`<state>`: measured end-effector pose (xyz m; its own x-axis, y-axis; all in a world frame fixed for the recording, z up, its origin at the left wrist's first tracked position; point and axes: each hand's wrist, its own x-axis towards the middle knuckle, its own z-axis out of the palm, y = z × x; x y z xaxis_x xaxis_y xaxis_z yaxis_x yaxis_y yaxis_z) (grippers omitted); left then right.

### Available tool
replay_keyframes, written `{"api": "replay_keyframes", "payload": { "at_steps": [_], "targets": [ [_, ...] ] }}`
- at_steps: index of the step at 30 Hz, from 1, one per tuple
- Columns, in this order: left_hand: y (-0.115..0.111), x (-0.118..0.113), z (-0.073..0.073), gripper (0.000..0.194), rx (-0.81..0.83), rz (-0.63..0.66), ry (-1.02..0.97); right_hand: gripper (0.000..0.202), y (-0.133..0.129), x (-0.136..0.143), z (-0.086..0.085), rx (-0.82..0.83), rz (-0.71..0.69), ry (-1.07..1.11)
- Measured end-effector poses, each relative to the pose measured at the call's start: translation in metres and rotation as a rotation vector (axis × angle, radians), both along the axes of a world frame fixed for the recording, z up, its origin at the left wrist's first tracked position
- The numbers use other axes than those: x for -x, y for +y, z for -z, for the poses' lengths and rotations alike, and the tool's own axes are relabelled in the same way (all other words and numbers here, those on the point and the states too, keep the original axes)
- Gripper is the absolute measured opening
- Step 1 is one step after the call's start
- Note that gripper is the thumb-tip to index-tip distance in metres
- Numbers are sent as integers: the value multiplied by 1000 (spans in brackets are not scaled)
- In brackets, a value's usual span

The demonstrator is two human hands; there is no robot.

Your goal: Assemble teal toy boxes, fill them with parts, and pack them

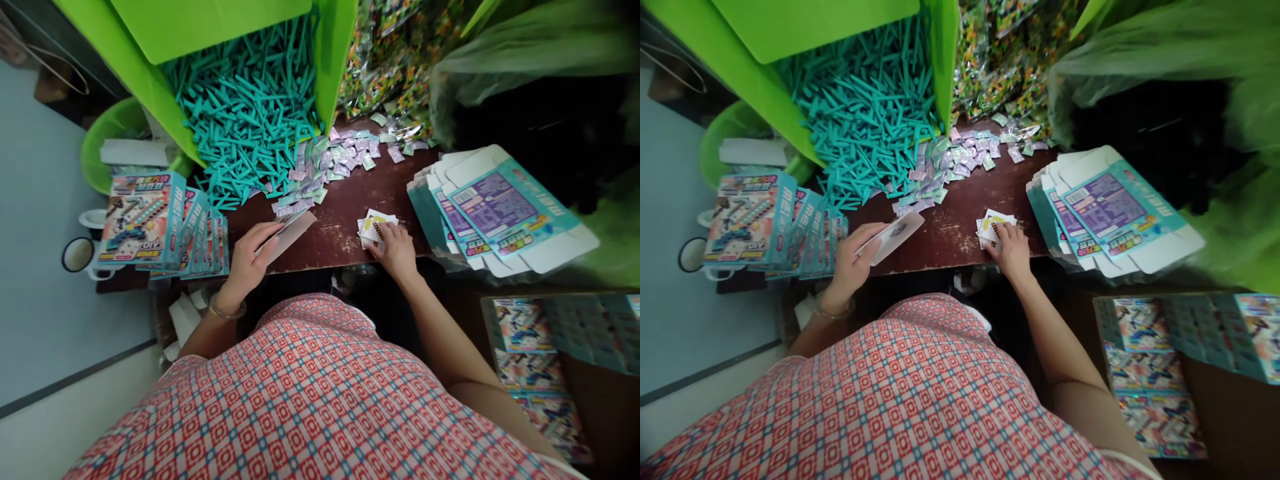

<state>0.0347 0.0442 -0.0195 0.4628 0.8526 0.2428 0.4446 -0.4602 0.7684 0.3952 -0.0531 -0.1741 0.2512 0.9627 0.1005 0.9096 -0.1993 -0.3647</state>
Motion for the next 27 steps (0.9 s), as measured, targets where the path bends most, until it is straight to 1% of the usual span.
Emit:
{"api": "replay_keyframes", "payload": {
  "at_steps": [2,5,7,8,9,10,12,13,14,15,16,17,18,19,20,21,23,24,26,27],
  "targets": [
    [0,1,0,43,1,1,-14,45,6,8,5,44,14,-107],
    [-1,3,1,43,8,-8,-16,33,14,13,8,66,40,-149],
    [-1,5,1,43,12,-18,-12,32,19,9,3,71,36,-112],
    [-1,5,1,43,11,-20,-16,32,20,6,-5,60,41,-82],
    [0,5,1,43,10,-20,-22,33,21,3,-17,28,54,-44],
    [0,5,1,43,12,-19,-28,33,21,1,-32,-39,67,0],
    [2,5,0,45,17,-21,-34,31,18,3,-74,-253,51,113],
    [3,4,-1,47,22,-22,-34,26,17,8,-97,-375,9,173],
    [5,4,-1,49,30,-21,-31,19,17,16,-120,-478,-69,227],
    [6,4,-2,52,38,-17,-26,14,18,26,-140,-552,-183,267],
    [7,3,-3,54,47,-10,-20,14,22,40,-155,-599,-328,291],
    [8,3,-3,56,58,-2,-12,17,29,57,-164,-608,-477,299],
    [9,4,-3,57,67,7,-6,20,37,76,-168,-587,-619,292],
    [10,5,-2,57,67,17,-5,23,47,95,-165,-540,-741,277],
    [10,6,-2,56,57,24,-10,25,58,114,-159,-483,-823,263],
    [10,9,-2,54,36,23,-22,27,69,130,-149,-430,-873,255],
    [7,15,0,46,-36,-7,-46,27,86,150,-128,-400,-918,281],
    [4,18,1,42,-86,-44,-54,27,92,152,-118,-421,-921,308],
    [-4,22,7,40,-192,-111,-43,28,102,142,-104,-499,-863,351],
    [-8,21,14,42,-240,-116,-23,28,108,131,-98,-525,-798,356]
  ]
}}
